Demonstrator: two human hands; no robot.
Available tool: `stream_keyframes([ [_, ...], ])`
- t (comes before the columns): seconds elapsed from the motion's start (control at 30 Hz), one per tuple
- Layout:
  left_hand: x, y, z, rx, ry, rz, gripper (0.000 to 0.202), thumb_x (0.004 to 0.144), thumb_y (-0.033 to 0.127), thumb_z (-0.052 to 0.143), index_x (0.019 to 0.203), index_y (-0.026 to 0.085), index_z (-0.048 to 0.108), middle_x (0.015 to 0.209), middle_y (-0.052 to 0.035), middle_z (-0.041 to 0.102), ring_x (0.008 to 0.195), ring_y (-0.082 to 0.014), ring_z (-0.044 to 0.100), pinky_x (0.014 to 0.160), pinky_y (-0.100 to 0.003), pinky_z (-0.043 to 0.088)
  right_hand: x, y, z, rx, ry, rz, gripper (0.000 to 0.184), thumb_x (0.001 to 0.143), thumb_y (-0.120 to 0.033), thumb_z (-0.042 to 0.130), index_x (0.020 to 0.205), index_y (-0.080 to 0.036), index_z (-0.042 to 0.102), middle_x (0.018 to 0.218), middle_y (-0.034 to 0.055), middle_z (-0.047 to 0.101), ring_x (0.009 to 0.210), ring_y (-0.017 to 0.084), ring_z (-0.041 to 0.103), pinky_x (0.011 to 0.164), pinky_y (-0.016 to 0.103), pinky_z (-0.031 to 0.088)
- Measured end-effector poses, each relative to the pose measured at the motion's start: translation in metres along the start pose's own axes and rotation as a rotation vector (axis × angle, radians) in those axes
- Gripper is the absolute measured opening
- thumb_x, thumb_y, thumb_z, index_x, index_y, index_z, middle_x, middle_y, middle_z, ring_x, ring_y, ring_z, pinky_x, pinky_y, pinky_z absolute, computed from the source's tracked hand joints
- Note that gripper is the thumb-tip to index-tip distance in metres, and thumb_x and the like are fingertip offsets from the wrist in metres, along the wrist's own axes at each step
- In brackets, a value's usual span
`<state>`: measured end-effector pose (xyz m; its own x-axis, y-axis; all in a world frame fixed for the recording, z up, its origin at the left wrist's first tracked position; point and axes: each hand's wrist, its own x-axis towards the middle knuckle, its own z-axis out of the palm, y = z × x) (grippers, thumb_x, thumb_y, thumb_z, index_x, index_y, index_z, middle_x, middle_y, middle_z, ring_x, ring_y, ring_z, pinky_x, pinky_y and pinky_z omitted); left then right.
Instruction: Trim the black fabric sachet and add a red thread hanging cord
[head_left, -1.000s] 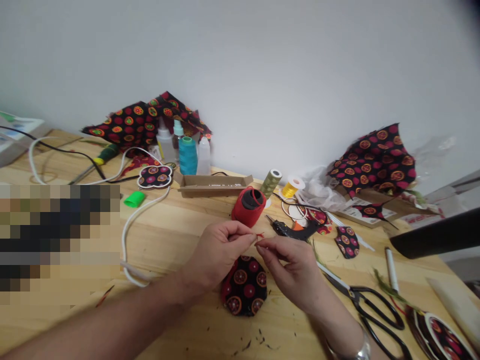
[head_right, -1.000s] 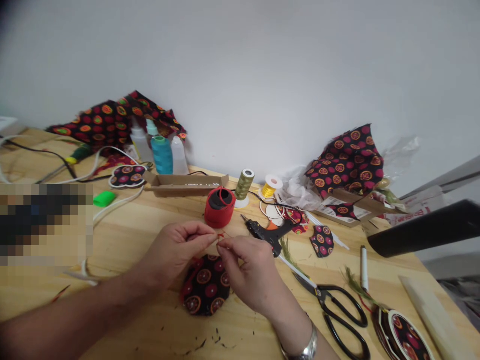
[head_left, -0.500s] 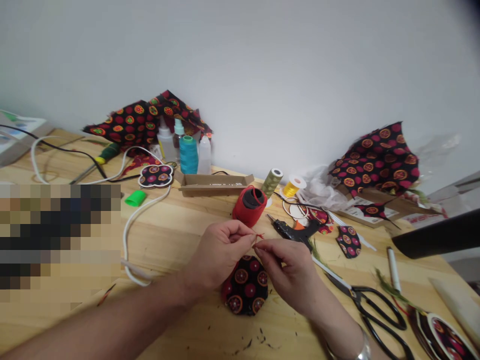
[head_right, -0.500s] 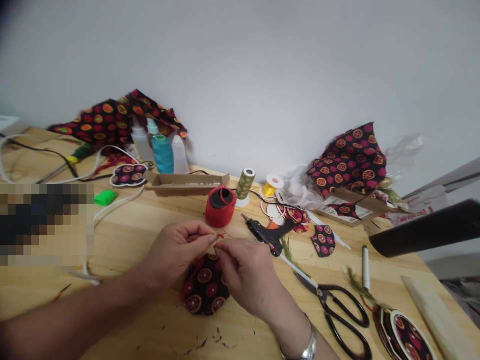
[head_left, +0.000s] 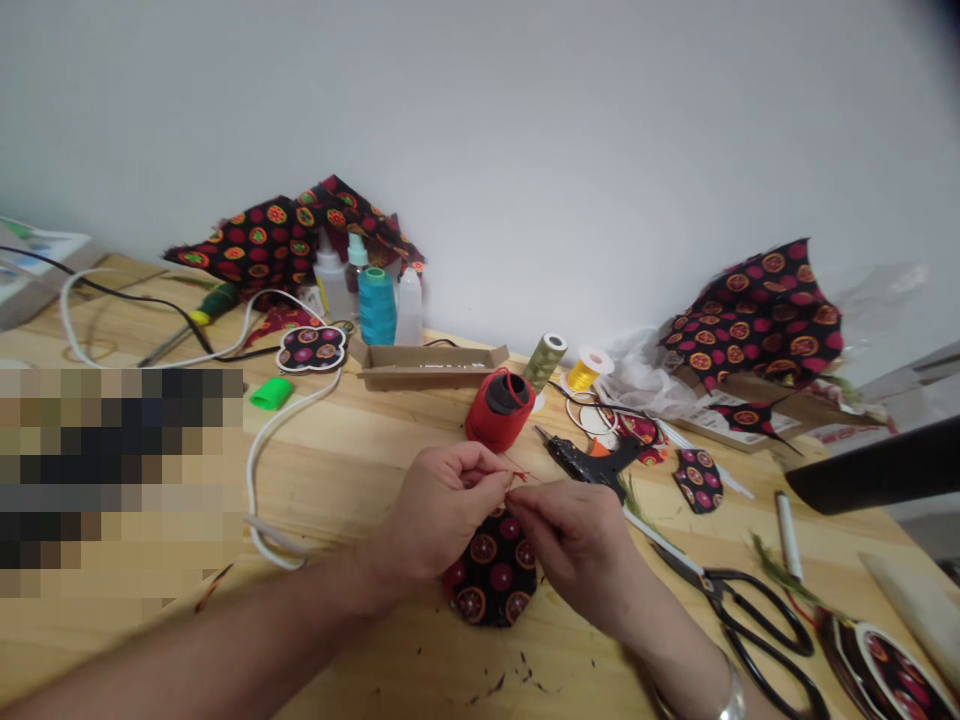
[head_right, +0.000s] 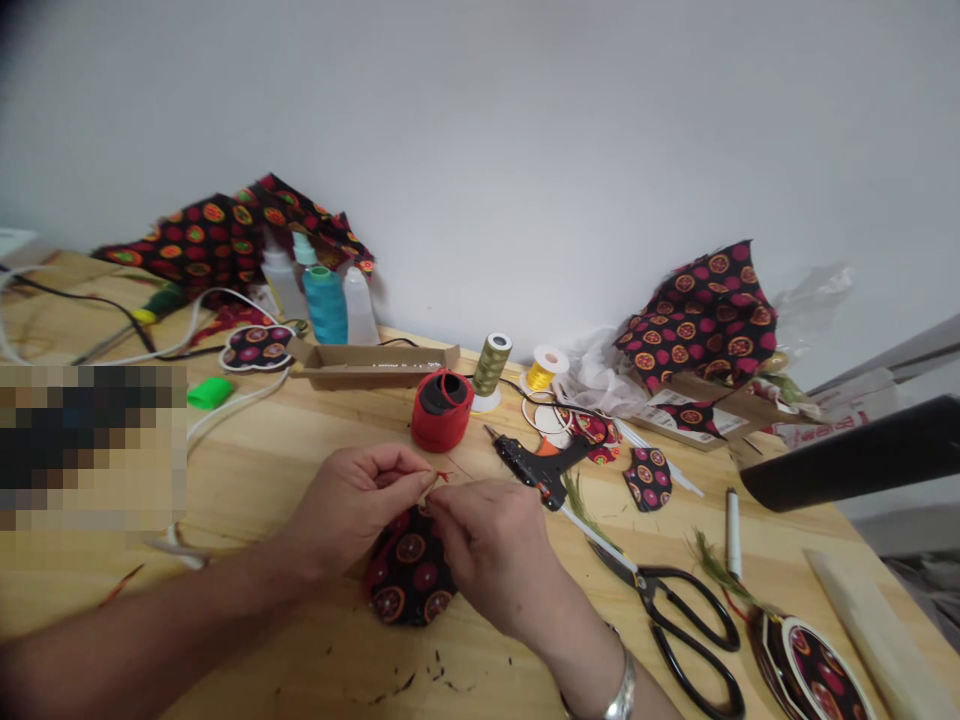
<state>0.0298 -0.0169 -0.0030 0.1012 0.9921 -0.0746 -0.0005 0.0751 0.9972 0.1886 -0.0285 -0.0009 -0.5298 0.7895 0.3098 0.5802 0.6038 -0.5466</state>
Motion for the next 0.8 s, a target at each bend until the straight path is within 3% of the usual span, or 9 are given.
stream_keyframes([
  [0.3, 0.0015, -0.0034, -0.0003, 0.042, 0.003, 0.005, 0.011, 0.071, 0.019, 0.061, 0.062, 0.018, 0.066, 0.057, 0.0026, 0.067, 0.054, -0.0122, 0.06, 0.052, -0.021, 0.046, 0.0004, 0.0021, -0.0003, -0.106, -0.009, -0.053, 0.019, 0.087, -0.011, 0.046, 0.085, -0.017, 0.064, 0.063, 0.0014, 0.06, 0.057, 0.011, 0.054, 0.055, 0.023, 0.036],
  [0.47, 0.0042, -0.0052, -0.0024, 0.087, -0.002, 0.022, 0.012, 0.072, 0.022, 0.061, 0.063, 0.017, 0.067, 0.059, 0.0014, 0.067, 0.056, -0.0135, 0.06, 0.053, -0.023, 0.045, 0.0011, 0.0019, 0.0004, -0.437, 0.121, -0.23, 0.018, 0.086, -0.012, 0.047, 0.08, -0.016, 0.064, 0.057, 0.0022, 0.057, 0.053, 0.014, 0.049, 0.051, 0.028, 0.033],
  [0.63, 0.0039, -0.0059, -0.0034, 0.143, -0.06, 0.047, 0.013, 0.073, 0.02, 0.06, 0.067, 0.017, 0.071, 0.061, 0.0005, 0.069, 0.058, -0.0147, 0.06, 0.053, -0.023, 0.045, -0.0023, 0.0039, -0.0027, -0.679, 0.146, -0.324, 0.017, 0.087, -0.014, 0.047, 0.089, -0.016, 0.064, 0.058, 0.0025, 0.054, 0.057, 0.016, 0.044, 0.052, 0.032, 0.029],
  [0.8, -0.0001, -0.0056, -0.003, 0.166, -0.167, 0.082, 0.017, 0.076, 0.019, 0.058, 0.072, 0.02, 0.074, 0.067, 0.0006, 0.072, 0.062, -0.0154, 0.062, 0.055, -0.022, 0.046, -0.003, 0.0092, -0.0066, -0.638, 0.191, -0.357, 0.017, 0.09, -0.017, 0.046, 0.091, -0.017, 0.063, 0.058, 0.0022, 0.052, 0.058, 0.016, 0.04, 0.051, 0.033, 0.027],
])
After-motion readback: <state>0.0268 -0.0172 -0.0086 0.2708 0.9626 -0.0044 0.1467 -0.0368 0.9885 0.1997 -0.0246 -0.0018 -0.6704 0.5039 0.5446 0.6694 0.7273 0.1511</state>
